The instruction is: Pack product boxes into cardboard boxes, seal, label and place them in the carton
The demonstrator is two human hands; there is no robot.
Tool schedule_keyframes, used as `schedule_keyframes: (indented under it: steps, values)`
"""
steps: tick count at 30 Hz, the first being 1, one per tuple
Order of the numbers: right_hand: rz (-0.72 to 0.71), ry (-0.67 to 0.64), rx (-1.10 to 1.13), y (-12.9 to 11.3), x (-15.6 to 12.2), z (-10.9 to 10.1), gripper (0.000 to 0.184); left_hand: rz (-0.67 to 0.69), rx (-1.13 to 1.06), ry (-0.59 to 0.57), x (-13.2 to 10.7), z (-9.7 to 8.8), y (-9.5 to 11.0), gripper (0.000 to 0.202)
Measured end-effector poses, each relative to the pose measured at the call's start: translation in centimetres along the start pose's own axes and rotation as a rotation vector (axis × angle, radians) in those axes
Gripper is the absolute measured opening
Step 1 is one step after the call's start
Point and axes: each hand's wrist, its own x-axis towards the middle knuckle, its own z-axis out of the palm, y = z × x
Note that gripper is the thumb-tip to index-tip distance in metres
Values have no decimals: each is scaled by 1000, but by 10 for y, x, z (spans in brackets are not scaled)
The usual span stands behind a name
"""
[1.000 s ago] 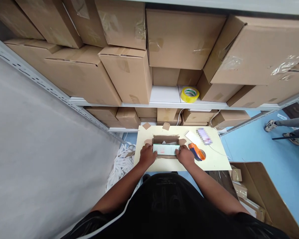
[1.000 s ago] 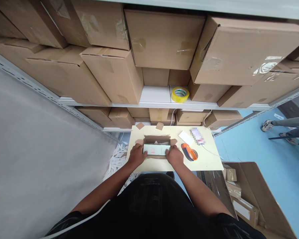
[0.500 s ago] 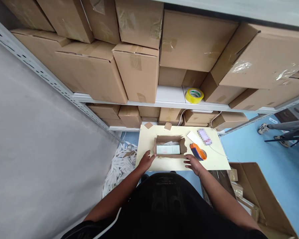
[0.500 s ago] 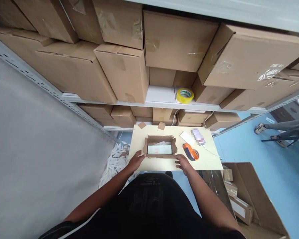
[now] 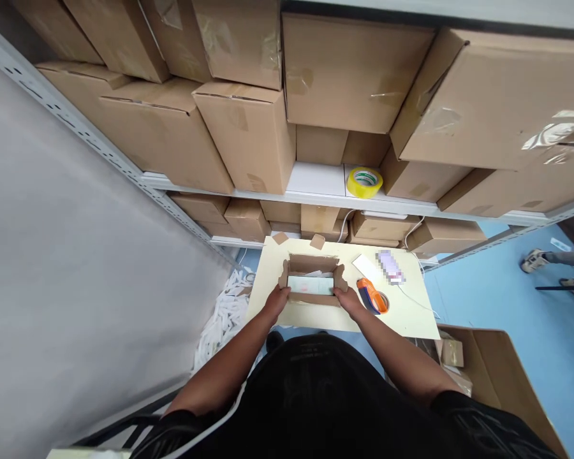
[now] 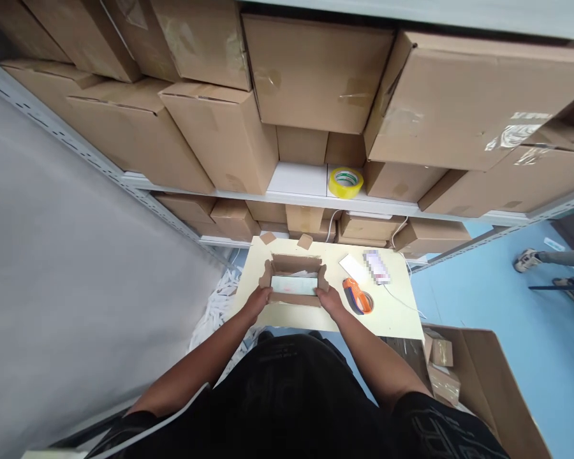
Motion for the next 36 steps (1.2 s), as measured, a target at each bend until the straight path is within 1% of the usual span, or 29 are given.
schedule_keyframes:
  steps: [2,4,6,9,11,14,17,20,23,26,28,31,33,36]
  values:
    - [-36,-12,-38,1,2,-10,45,-55,-58,57,-15,8,2,39]
    - [-72,-32,-66,-1,2,-20,42,-79,-163,129,-37,13,4,40]
    - [-119,-60,-89,-7,-1,-31,41,-57,-283,205,-65,16,7,44]
    - [-196,-113,-127,-21,-8,-41,42,12,-380,283,-112,17,11,53]
    - [-250,-148,-156,-32,-13,-40,44,42,-392,332,-143,16,12,55]
    - [-346,-217,-204,-47,-23,-26,48,69,-405,431,-186,11,4,54]
    - [-429,-292,-276,-62,-40,0,49,58,-475,524,-228,4,-15,52]
    - [-500,-371,-369,-76,-67,31,47,24,-552,626,-272,-5,-39,47]
    - [-581,-475,-456,-86,-105,68,43,12,-579,774,-323,-14,-65,35]
    - [-657,-557,-544,-87,-150,112,42,-36,-585,909,-381,-24,-95,27]
    - [-699,-590,-581,-80,-183,143,43,-66,-584,950,-423,-32,-118,26]
    - [-774,-635,-575,-59,-235,188,45,-133,-515,1024,-489,-47,-161,26]
    - [-827,-662,-557,-41,-269,217,44,-188,-431,1098,-533,-61,-193,26]
    - [-864,-697,-554,-14,-320,255,42,-236,-301,1180,-599,-88,-240,26]
